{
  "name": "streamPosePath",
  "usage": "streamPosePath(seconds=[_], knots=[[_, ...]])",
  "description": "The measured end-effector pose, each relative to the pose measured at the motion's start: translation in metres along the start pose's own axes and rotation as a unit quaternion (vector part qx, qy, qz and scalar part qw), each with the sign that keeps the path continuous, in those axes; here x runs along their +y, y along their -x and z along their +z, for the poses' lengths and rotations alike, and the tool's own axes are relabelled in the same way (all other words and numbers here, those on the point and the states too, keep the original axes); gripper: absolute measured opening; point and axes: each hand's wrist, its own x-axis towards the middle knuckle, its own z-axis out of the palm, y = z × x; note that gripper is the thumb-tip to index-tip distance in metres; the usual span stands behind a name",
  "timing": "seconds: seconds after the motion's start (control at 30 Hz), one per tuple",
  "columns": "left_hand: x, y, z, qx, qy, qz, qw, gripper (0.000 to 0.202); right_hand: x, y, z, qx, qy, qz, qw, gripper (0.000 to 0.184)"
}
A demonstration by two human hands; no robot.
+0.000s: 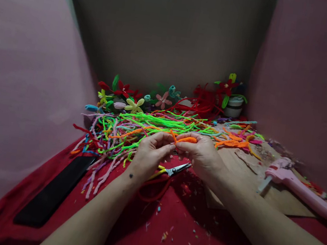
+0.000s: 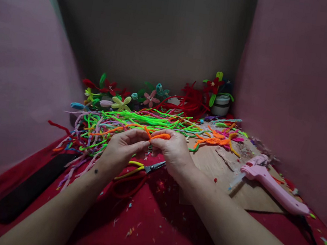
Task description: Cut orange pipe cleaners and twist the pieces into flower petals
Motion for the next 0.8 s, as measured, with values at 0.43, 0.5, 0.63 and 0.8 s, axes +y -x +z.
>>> streamPosePath(seconds=[0.43, 0.5, 0.63, 0.8], knots=[[-0.01, 0.004, -0.009, -0.011, -0.373, 0.305, 0.876, 0.02, -0.005, -0.002, 0.0, 0.006, -0.044, 0.056, 0.997, 0.015], [-0.006, 0.004, -0.009, -0.004, -0.347, 0.279, 0.896, 0.017, -0.005, -0.003, -0.001, -0.001, -0.027, 0.049, 0.998, 0.016], [0.007, 0.0, -0.013, -0.041, -0.126, 0.032, 0.991, 0.017, -0.007, 0.0, 0.001, -0.007, 0.087, -0.012, 0.996, 0.015], [0.009, -0.004, -0.022, -0.149, -0.017, -0.108, 0.983, 0.019, -0.01, 0.005, 0.004, -0.013, 0.243, -0.095, 0.965, 0.013]])
